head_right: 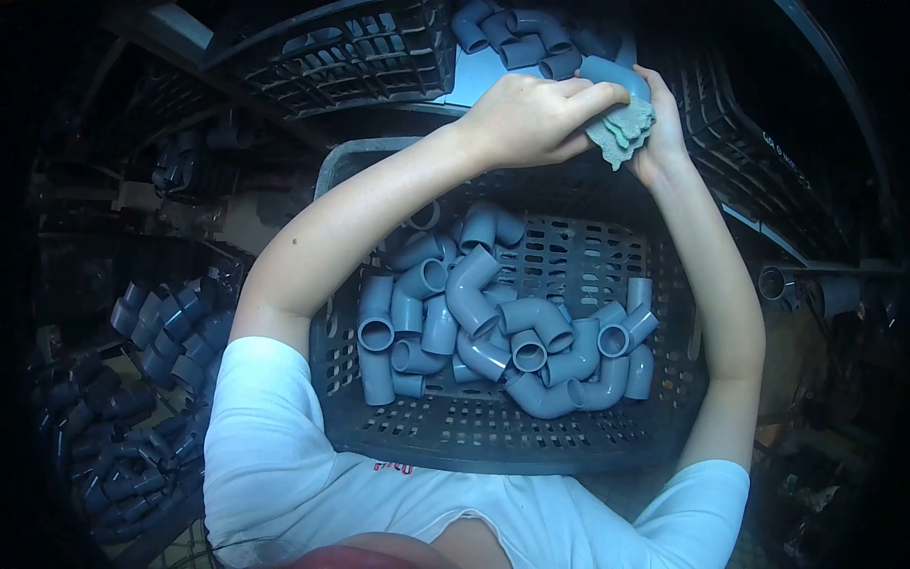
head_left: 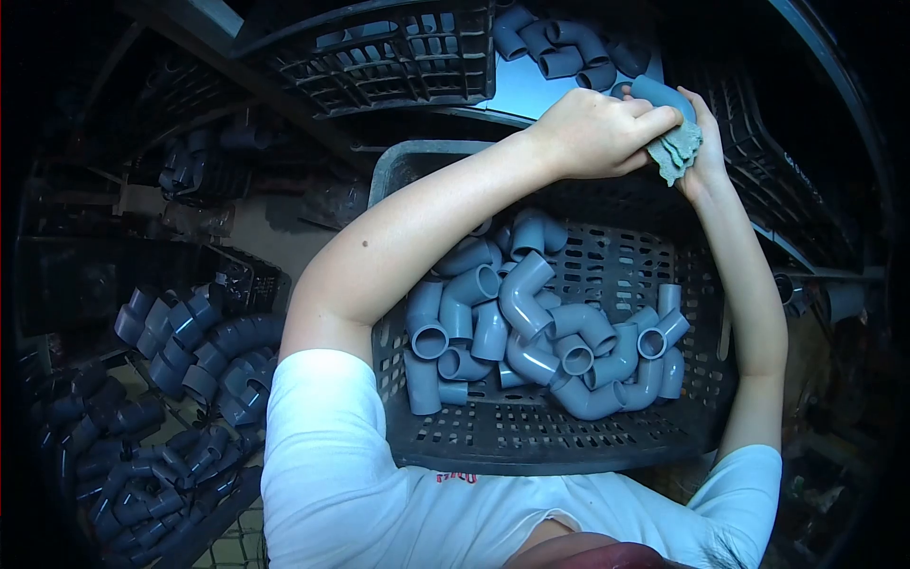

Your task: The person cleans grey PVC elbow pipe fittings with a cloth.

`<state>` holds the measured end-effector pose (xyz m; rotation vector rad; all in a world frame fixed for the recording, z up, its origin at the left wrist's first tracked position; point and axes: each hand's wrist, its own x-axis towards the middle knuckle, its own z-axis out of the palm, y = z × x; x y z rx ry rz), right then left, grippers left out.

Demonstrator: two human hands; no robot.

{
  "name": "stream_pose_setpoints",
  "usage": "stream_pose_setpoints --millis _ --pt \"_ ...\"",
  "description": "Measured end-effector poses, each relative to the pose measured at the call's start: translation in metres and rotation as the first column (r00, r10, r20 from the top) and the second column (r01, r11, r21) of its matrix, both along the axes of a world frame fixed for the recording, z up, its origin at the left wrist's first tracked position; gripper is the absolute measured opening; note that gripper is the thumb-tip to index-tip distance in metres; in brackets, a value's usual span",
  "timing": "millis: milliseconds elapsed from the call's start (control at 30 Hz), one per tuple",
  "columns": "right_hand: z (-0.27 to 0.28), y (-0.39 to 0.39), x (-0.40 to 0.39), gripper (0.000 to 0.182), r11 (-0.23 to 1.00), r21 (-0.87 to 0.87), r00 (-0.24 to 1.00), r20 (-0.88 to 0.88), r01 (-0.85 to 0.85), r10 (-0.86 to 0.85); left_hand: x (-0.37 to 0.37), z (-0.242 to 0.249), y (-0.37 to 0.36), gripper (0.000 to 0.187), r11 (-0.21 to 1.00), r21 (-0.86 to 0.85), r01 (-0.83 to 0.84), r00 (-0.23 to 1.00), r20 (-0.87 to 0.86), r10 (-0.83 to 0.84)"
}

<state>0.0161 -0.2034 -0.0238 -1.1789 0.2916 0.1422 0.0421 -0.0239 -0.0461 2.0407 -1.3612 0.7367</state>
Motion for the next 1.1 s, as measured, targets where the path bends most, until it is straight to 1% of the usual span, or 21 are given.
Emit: stream_pose_setpoints --millis 100,167,300,367,467,500,533,600,633,667,733,800,867,900,933,1000,1067,1100 --pt "-0.011 -0.012 0.007 0.054 1.0 0.019 1.0 0.003 -0.001 0.001 -0.001 0.002 0.001 0.048 1.0 0.0 -0.012 1.0 0.025 0.012" --pt "-0.009 -0.01 0.005 0.052 0.999 0.028 0.999 -0.022 0.044 -0.043 -0.004 0.005 0.002 0.048 0.999 -0.038 0.005 0.999 0.05 -0.003" --pt "-0.011 -0.013 0.009 0.055 0.995 0.083 0.998 -0.044 0.048 -0.044 -0.004 0.004 0.0 0.049 0.998 -0.043 -0.035 0.996 0.081 0.039" --pt "-0.005 -0.009 0.004 0.057 0.993 0.115 0.998 -0.064 0.016 -0.009 -0.004 0.003 -0.001 0.05 0.997 -0.06 -0.054 0.992 0.114 0.061" --pt "0.014 0.011 -0.007 0.058 0.998 0.052 0.998 -0.045 -0.032 0.035 -0.007 0.004 -0.001 0.051 0.993 -0.068 -0.097 0.982 0.153 0.107" --pt "0.028 0.025 -0.015 0.058 0.998 -0.033 0.996 -0.068 0.052 -0.054 -0.008 0.004 -0.002 0.051 0.992 -0.069 -0.104 0.983 0.142 0.113" --pt "0.017 0.016 -0.01 0.058 1.0 -0.007 0.999 -0.029 0.014 -0.014 -0.008 0.005 -0.002 0.051 0.992 -0.086 -0.094 0.982 0.156 0.107" --pt "0.004 0.01 -0.005 0.056 0.998 -0.062 0.999 0.027 0.018 -0.016 -0.008 0.004 -0.001 0.05 0.984 -0.081 -0.161 0.979 0.116 0.169" --pt "0.004 0.009 -0.006 0.055 0.999 -0.05 1.0 0.026 0.012 -0.011 -0.007 0.004 -0.001 0.05 0.984 -0.082 -0.161 0.982 0.091 0.168" --pt "0.004 0.01 -0.006 0.054 0.999 -0.036 1.0 0.029 0.007 -0.006 -0.006 0.004 -0.001 0.05 0.985 -0.096 -0.143 0.982 0.109 0.153" --pt "0.004 0.01 -0.006 0.055 1.0 0.0 0.999 0.048 -0.009 0.009 -0.008 0.006 -0.001 0.049 0.981 -0.1 -0.168 0.981 0.085 0.176" --pt "0.008 0.012 -0.009 0.056 1.0 0.001 0.999 0.046 -0.002 0.002 -0.008 0.008 -0.002 0.048 0.983 -0.121 -0.139 0.982 0.109 0.153" --pt "-0.006 0.0 -0.002 0.057 0.994 0.089 0.996 0.069 -0.062 0.056 -0.009 0.009 -0.003 0.046 0.979 -0.159 -0.128 0.985 0.094 0.144" --pt "-0.002 0.001 -0.005 0.057 0.999 0.05 0.999 0.032 -0.013 0.011 -0.009 0.009 -0.002 0.04 0.981 -0.165 -0.106 0.987 0.103 0.124" --pt "0.002 0.005 -0.009 0.058 1.0 0.012 1.0 -0.008 0.028 -0.027 -0.008 0.009 -0.002 0.04 0.979 -0.167 -0.118 0.985 0.104 0.136" --pt "0.005 0.005 -0.012 0.06 1.0 0.014 1.0 -0.01 -0.001 0.001 -0.008 0.008 -0.001 0.033 0.99 -0.138 -0.024 0.981 0.186 0.05" --pt "0.003 0.005 -0.012 0.06 0.999 -0.015 0.999 0.007 0.038 -0.038 -0.008 0.005 -0.002 0.028 0.991 -0.123 -0.052 0.98 0.186 0.075" --pt "-0.002 -0.002 -0.009 0.06 1.0 0.001 1.0 0.015 0.007 -0.007 -0.009 0.006 -0.001 0.03 0.988 -0.145 -0.057 0.979 0.184 0.083"
